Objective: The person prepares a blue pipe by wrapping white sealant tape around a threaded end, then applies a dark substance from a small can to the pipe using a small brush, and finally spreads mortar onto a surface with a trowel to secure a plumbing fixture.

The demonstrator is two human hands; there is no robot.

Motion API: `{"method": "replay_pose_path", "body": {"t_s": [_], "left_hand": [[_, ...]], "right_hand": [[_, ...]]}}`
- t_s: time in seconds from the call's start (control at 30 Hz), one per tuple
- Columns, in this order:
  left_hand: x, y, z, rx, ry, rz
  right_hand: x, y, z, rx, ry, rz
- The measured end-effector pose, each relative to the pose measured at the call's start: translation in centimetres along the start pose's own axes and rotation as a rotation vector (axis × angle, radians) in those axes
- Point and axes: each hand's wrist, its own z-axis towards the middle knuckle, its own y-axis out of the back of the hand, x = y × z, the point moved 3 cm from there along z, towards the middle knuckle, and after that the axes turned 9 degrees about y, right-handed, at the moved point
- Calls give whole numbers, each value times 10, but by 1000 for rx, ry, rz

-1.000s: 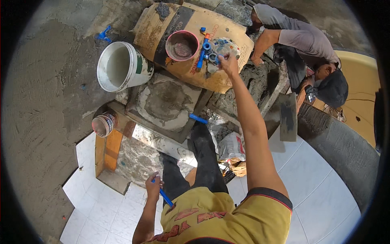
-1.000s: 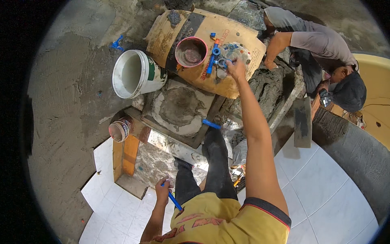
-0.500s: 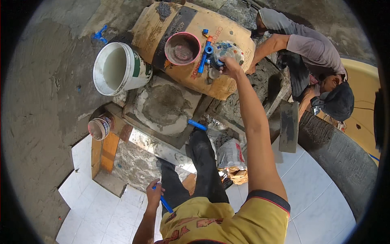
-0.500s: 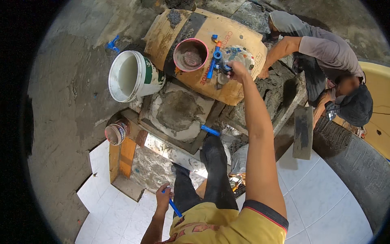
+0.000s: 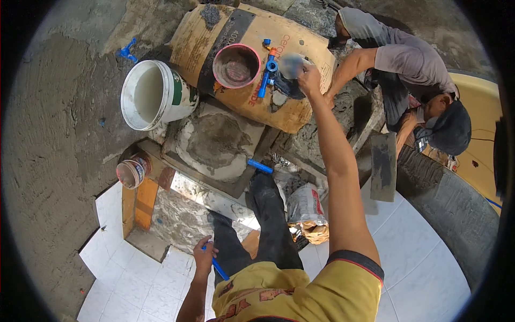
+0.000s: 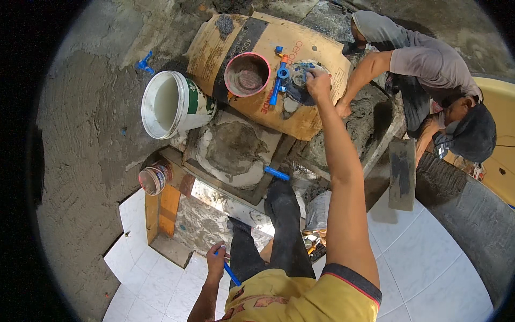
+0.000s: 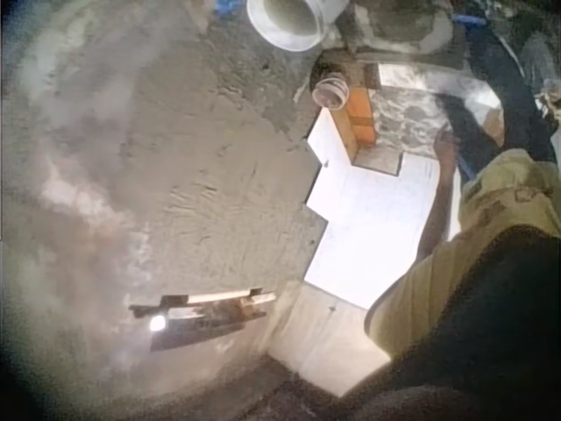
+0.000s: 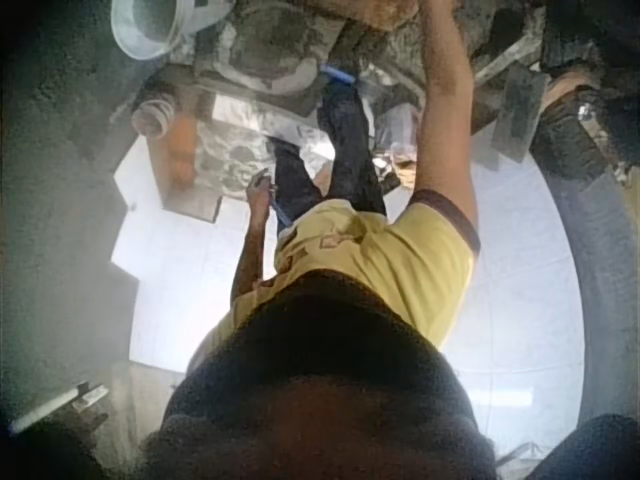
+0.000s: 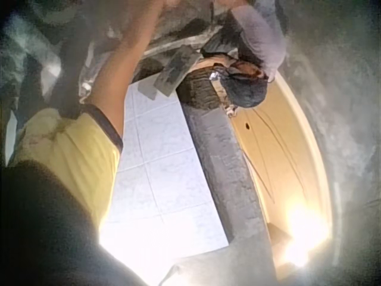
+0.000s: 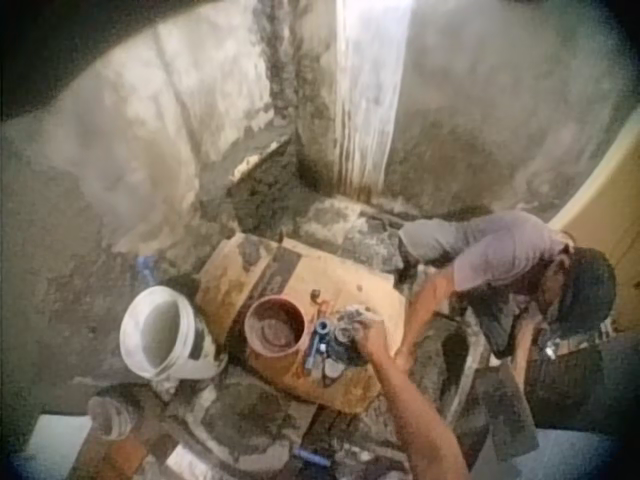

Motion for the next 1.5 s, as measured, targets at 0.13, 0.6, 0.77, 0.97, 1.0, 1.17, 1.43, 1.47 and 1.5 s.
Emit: {"method": "replay_pose_path", "body": {"t_s": [0.13, 0.6, 0.77, 0.97, 1.0, 1.17, 1.43, 1.47, 1.5], "left_hand": [[-1, 6, -3, -30, 4, 22], [11, 1, -2, -21, 10, -6], [21, 2, 3, -3, -15, -48], [5, -1, 4, 25, -37, -48], [0, 3, 0, 18, -49, -54], [-16, 8, 15, 3, -89, -56], [3, 24, 13, -36, -112, -106], [3, 27, 6, -54, -82, -213], [-3, 25, 4, -30, -76, -320]], "right_hand": [[34, -34, -3, 32, 54, -129], [-4, -45, 2, 112, 53, -58], [14, -46, 1, 127, -83, -68], [19, -38, 4, 41, 43, -214], [26, -38, 4, 58, 57, -195], [44, -35, 10, 0, -70, -137], [66, -39, -32, -206, 35, -240], [82, -38, -40, -258, -30, -218], [82, -25, -47, -326, -96, -224]]}}
